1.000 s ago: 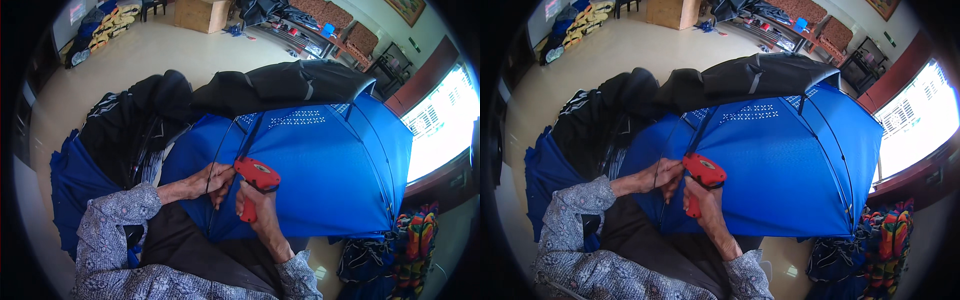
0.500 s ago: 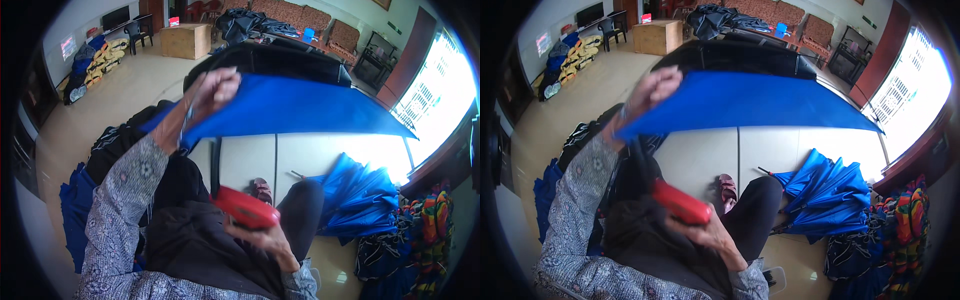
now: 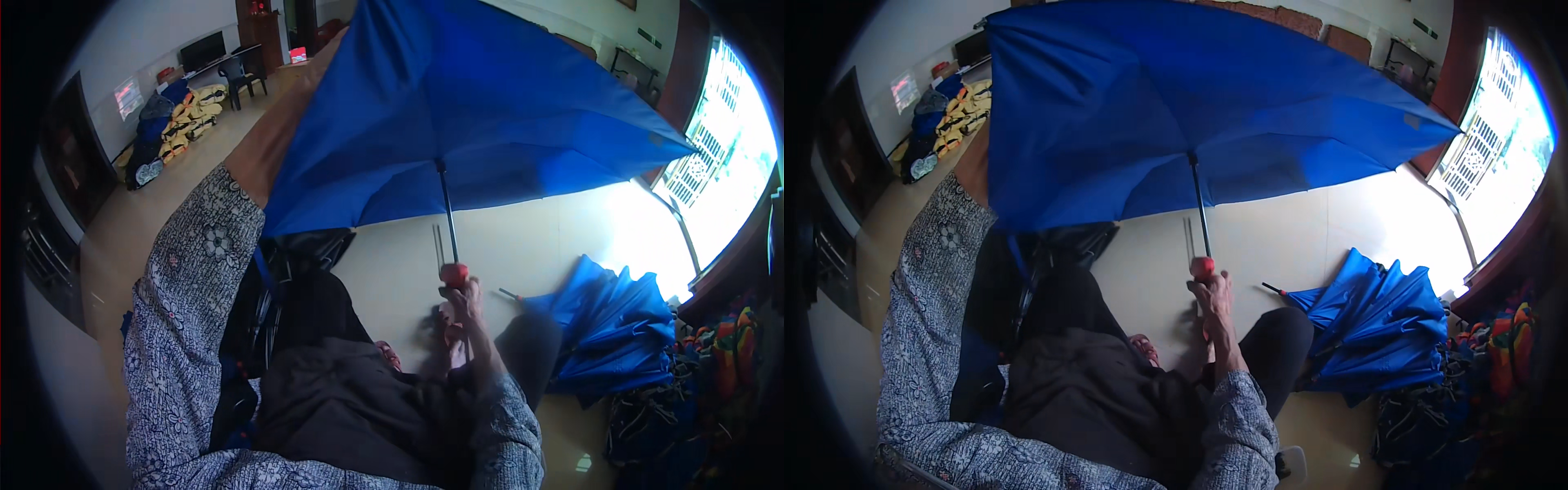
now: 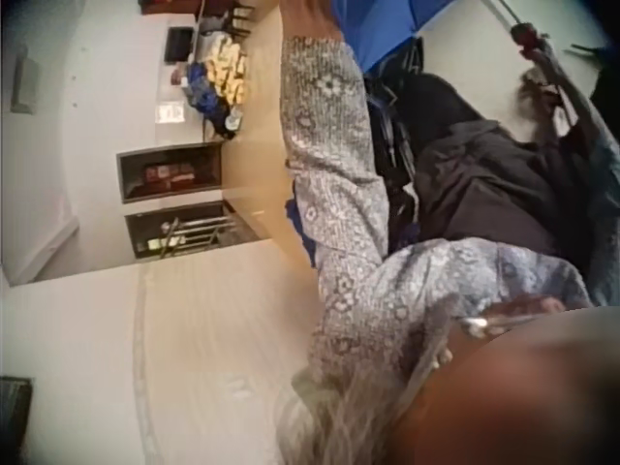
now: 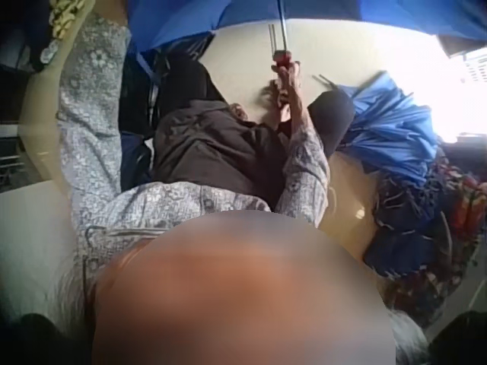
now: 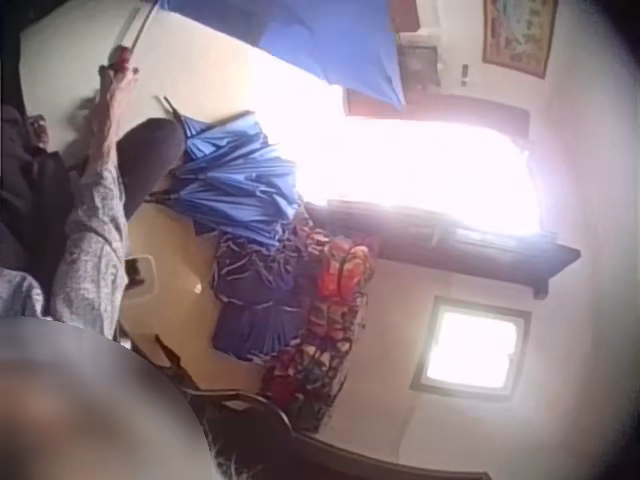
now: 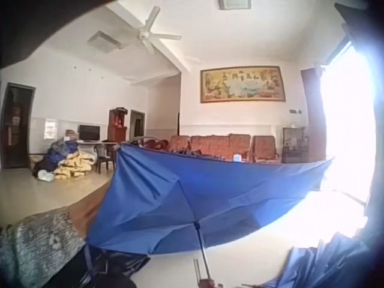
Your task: The person is assembling and inspecting umbrellas, checking the attachment of the fabric to the frame using a handheld tool.
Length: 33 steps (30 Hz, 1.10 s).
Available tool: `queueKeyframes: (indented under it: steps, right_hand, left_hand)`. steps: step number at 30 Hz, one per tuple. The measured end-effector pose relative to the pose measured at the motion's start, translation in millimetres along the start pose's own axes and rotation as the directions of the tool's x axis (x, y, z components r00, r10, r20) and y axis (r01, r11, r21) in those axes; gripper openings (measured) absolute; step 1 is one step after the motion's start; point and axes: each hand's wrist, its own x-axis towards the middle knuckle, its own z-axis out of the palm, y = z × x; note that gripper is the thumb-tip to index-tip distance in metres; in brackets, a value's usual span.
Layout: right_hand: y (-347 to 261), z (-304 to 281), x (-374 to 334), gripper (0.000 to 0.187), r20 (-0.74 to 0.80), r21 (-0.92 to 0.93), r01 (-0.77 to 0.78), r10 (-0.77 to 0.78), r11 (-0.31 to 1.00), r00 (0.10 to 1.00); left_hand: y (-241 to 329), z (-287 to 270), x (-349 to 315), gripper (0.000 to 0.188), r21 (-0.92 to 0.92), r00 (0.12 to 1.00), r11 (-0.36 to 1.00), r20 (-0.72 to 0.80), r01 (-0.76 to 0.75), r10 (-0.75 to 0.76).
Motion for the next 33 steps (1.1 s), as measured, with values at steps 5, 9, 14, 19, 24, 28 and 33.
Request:
queueKeyframes:
  steps: [5,9,14,19,24,28,33]
  right_hand:
    - [28,26,-15,0.044,0.032,0.143,0.117,-0.123,0.983,0.992]
    - [-4,28,-8,0.040,0.191,0.356,-0.172,0.108,0.919,0.975]
    - [-69,5,11,0.030,0.235,0.472,-0.314,0.226,0.824,0.945]
    - [-138,-10,6,0.032,0.134,0.678,-0.179,0.119,0.713,0.984]
    - [-178,-26,-13,0.031,0.083,0.733,-0.093,0.047,0.674,0.995]
    - [-199,-49,-40,0.031,0.113,0.749,-0.145,0.092,0.646,0.989]
    - [-220,-71,-65,0.029,0.177,0.753,-0.158,0.035,0.639,0.984]
  left_hand:
    - [54,-11,-18,0.026,0.161,0.990,0.980,-0.054,-0.121,0.131]
    - [104,-24,-48,0.026,0.322,0.962,0.923,-0.100,-0.209,0.253]
    - [145,-17,-105,0.026,0.573,0.887,0.761,-0.120,-0.305,0.446]
    - [123,-11,-161,0.025,0.859,0.763,0.434,-0.083,-0.272,0.641]
    - [56,-62,-147,0.020,0.803,0.850,0.590,-0.368,0.085,0.378]
    - [2,-99,-118,0.024,0.765,0.875,0.549,-0.469,0.335,0.119]
    - [-19,-103,-63,0.032,0.638,0.886,0.697,-0.464,0.327,0.009]
